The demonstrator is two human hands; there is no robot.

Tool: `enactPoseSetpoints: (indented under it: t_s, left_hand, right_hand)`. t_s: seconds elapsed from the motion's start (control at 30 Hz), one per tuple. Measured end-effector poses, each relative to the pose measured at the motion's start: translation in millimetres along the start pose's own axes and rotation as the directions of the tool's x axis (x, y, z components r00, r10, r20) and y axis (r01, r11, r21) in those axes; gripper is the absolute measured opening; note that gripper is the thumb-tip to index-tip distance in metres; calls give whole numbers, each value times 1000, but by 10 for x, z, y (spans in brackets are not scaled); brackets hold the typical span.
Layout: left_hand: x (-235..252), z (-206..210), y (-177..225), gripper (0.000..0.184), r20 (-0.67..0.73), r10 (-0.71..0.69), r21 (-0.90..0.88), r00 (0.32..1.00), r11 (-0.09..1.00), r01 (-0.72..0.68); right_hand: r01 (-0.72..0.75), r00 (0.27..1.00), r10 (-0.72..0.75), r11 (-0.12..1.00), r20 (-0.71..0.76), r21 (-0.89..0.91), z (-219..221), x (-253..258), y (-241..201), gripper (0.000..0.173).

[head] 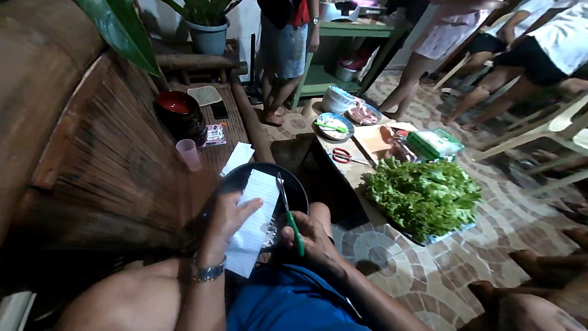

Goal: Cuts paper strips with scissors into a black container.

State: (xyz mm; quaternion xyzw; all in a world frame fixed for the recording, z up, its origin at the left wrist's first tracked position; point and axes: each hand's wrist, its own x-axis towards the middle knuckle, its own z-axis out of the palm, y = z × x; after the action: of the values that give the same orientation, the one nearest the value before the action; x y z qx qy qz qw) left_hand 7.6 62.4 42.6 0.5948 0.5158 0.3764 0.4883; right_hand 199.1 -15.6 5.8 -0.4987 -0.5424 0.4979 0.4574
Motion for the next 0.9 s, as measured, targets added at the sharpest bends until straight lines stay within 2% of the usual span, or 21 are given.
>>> enactPoseSetpoints:
  t_s: [0.33, 0.47, 0.67, 0.77, 0.9]
  left_hand:
    - [13, -24, -29, 14, 14, 5, -12, 1000, 1000, -5]
    - [14, -23, -30, 13, 33, -1, -59, 999, 998, 3]
    - [15, -36, -25, 12, 32, -14, -46, 999, 999, 16]
    - [20, -37, -22, 11, 32, -25, -35, 999, 999, 26]
    - [20, -43, -7, 10, 28, -35, -33, 999, 999, 36]
  right_hand:
    - [-43, 999, 44, 999, 32, -16, -55, -48, -58, 48]
    - [-18, 1000, 19, 999, 20, -45, -61, -49, -36, 49]
    - [-30, 1000, 30, 999, -4, -34, -37, -59, -27, 42]
    - [-46, 999, 46, 999, -11, 25, -32, -65, -18, 33]
    - [-54, 998, 52, 996, 26, 65, -66, -84, -5, 27]
